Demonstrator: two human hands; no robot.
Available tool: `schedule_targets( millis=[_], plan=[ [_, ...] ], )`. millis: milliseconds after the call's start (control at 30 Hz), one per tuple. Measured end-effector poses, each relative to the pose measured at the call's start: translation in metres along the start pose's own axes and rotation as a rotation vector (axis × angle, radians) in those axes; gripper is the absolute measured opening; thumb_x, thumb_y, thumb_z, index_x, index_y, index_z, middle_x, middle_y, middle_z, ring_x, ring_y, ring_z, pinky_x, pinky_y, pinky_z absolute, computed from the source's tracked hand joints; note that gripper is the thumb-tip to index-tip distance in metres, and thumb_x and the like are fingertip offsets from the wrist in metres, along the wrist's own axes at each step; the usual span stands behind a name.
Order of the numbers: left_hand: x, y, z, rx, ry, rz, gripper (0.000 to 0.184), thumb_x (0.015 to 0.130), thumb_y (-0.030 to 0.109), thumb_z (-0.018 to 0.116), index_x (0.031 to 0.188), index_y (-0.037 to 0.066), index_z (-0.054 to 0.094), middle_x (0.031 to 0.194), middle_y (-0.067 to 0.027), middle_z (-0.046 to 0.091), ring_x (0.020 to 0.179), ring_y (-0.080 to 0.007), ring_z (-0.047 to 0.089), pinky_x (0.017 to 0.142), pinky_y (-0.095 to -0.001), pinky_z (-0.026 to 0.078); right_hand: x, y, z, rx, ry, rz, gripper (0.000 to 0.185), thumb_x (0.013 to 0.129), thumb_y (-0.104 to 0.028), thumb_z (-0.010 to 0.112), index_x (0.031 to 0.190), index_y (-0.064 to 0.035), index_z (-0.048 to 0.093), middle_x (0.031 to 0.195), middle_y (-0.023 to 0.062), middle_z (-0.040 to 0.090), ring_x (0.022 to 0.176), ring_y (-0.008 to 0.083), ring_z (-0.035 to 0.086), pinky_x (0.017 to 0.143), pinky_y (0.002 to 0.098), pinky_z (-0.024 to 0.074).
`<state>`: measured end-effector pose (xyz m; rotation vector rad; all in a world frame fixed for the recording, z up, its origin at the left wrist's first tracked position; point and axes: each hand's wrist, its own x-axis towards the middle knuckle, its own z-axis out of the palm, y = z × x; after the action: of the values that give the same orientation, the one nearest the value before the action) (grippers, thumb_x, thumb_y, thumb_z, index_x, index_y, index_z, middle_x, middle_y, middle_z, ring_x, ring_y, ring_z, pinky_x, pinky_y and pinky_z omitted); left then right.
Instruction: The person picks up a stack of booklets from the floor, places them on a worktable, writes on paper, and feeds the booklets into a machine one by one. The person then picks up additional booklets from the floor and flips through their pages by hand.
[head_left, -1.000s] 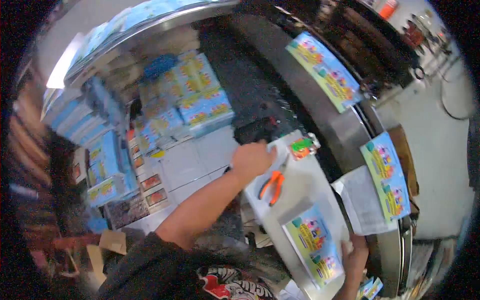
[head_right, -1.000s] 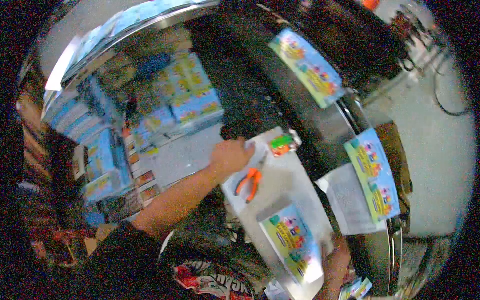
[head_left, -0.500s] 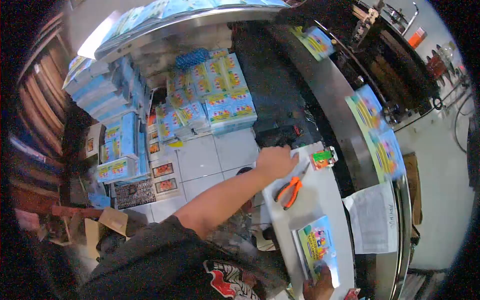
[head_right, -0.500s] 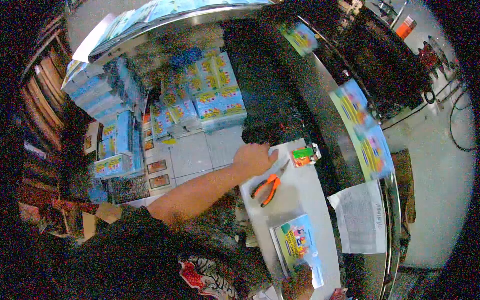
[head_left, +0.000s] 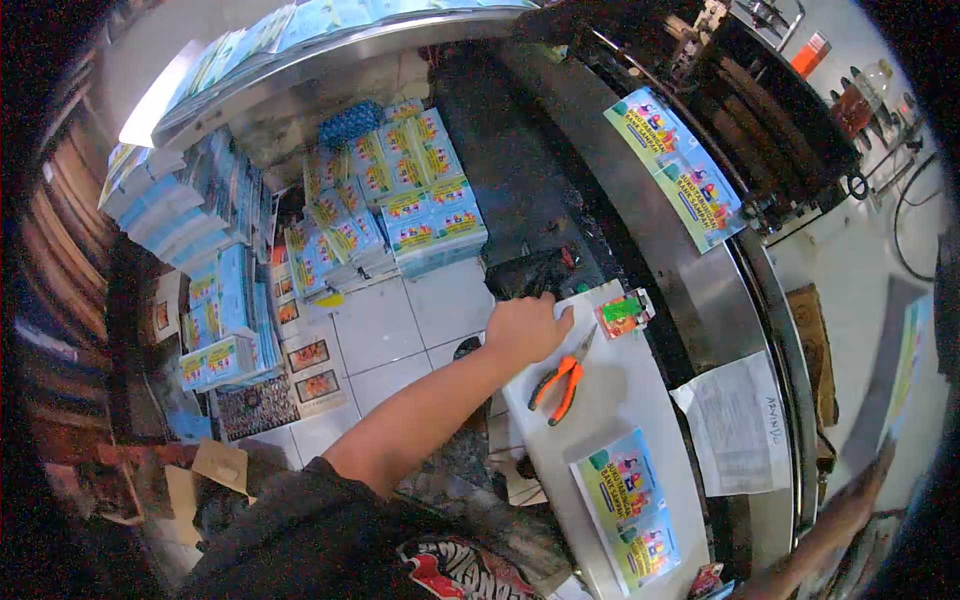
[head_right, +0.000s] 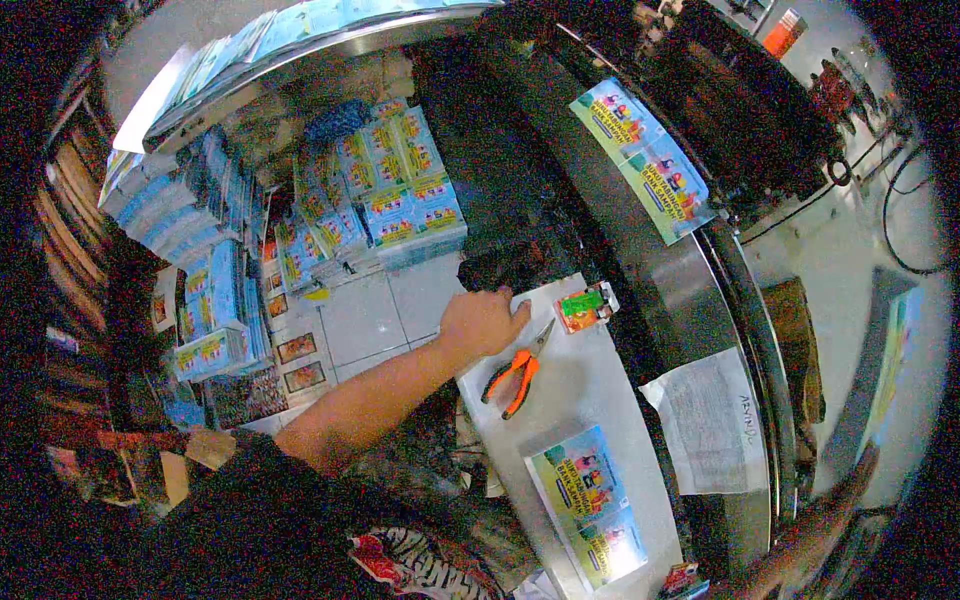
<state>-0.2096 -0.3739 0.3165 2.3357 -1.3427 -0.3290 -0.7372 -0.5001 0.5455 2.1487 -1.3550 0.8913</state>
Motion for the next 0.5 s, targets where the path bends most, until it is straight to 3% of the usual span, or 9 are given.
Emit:
schedule_targets(
  millis=[33, 67, 167, 233, 267, 333, 400, 500],
  plan=[
    [0.000, 0.000, 0.000, 0.001, 0.000, 0.002, 0.051, 0.093, 0.047, 0.044, 0.090, 0.000, 0.066, 0.074, -0.0189, 0.069, 0.068, -0.0341, 0.069, 0.064, -0.0479, 0.055, 0.021, -0.014, 0.015, -0.139, 0.040, -0.124, 0.045, 0.094, -0.010, 0.050, 0.137, 0.0027, 0.047, 0.130, 0.0225, 0.057, 0.123, 0.0323, 0.054, 0.102, 0.0393, 0.0438],
    [0.001, 0.000, 0.001, 0.000, -0.013, -0.001, 0.052, 0.093, 0.047, 0.044, 0.090, 0.000, 0.065, 0.074, -0.0189, 0.069, 0.068, -0.0340, 0.069, 0.064, -0.0479, 0.055, 0.029, -0.039, 0.037, -0.078, 0.054, -0.143, 0.045, 0.094, -0.008, 0.049, 0.138, 0.0021, 0.046, 0.130, 0.0219, 0.058, 0.123, 0.0315, 0.054, 0.103, 0.0377, 0.0432],
    [0.002, -0.001, 0.004, -0.003, -0.028, -0.006, 0.052, 0.093, 0.047, 0.043, 0.091, 0.000, 0.065, 0.074, -0.0188, 0.069, 0.069, -0.0340, 0.069, 0.065, -0.0477, 0.055, -0.011, -0.016, 0.127, 0.387, -0.233, 0.226, 0.047, 0.089, 0.002, 0.050, 0.136, -0.0003, 0.049, 0.128, 0.0212, 0.059, 0.123, 0.0307, 0.054, 0.105, 0.0362, 0.0400],
    [0.002, -0.001, 0.002, -0.003, -0.029, -0.012, 0.052, 0.093, 0.047, 0.043, 0.091, 0.000, 0.065, 0.075, -0.0188, 0.069, 0.069, -0.0340, 0.069, 0.065, -0.0475, 0.055, -0.031, -0.084, 0.125, 0.170, -0.287, -0.078, 0.045, 0.086, 0.003, 0.049, 0.131, -0.0012, 0.054, 0.126, 0.0209, 0.060, 0.120, 0.0337, 0.056, 0.102, 0.0392, 0.0427],
    [0.002, 0.000, 0.001, 0.001, -0.030, -0.017, 0.052, 0.093, 0.046, 0.043, 0.091, 0.000, 0.065, 0.075, -0.0191, 0.069, 0.070, -0.0342, 0.069, 0.066, -0.0476, 0.055, -0.045, -0.096, 0.119, -0.285, -0.237, -0.484, 0.042, 0.086, 0.003, 0.049, 0.127, -0.0013, 0.057, 0.124, 0.0204, 0.061, 0.117, 0.0348, 0.057, 0.099, 0.0410, 0.0449],
    [0.000, 0.001, 0.000, 0.004, -0.036, -0.018, 0.051, 0.093, 0.046, 0.043, 0.092, 0.000, 0.065, 0.075, -0.0193, 0.069, 0.070, -0.0345, 0.069, 0.066, -0.0478, 0.055, -0.083, -0.098, 0.107, 0.048, -0.548, -0.029, 0.035, 0.088, 0.000, 0.052, 0.122, -0.0010, 0.059, 0.119, 0.0212, 0.062, 0.111, 0.0378, 0.059, 0.095, 0.0439, 0.0468],
    [-0.001, 0.002, 0.001, 0.000, -0.024, -0.035, 0.051, 0.093, 0.046, 0.043, 0.092, 0.000, 0.065, 0.076, -0.0198, 0.069, 0.071, -0.0345, 0.069, 0.067, -0.0483, 0.055, -0.117, -0.124, 0.080, 0.102, -0.598, 0.034, 0.032, 0.084, -0.004, 0.062, 0.116, -0.0002, 0.061, 0.114, 0.0220, 0.063, 0.107, 0.0392, 0.060, 0.094, 0.0431, 0.0469],
    [-0.001, 0.002, 0.001, -0.006, 0.011, -0.021, 0.050, 0.093, 0.045, 0.043, 0.092, 0.000, 0.065, 0.077, -0.0205, 0.069, 0.072, -0.0352, 0.069, 0.068, -0.0484, 0.055, -0.157, -0.170, 0.025, 0.236, -0.890, 0.044, 0.055, 0.071, -0.018, 0.080, 0.118, -0.0001, 0.057, 0.118, 0.0216, 0.059, 0.109, 0.0398, 0.057, 0.095, 0.0425, 0.0466]
  ],
)
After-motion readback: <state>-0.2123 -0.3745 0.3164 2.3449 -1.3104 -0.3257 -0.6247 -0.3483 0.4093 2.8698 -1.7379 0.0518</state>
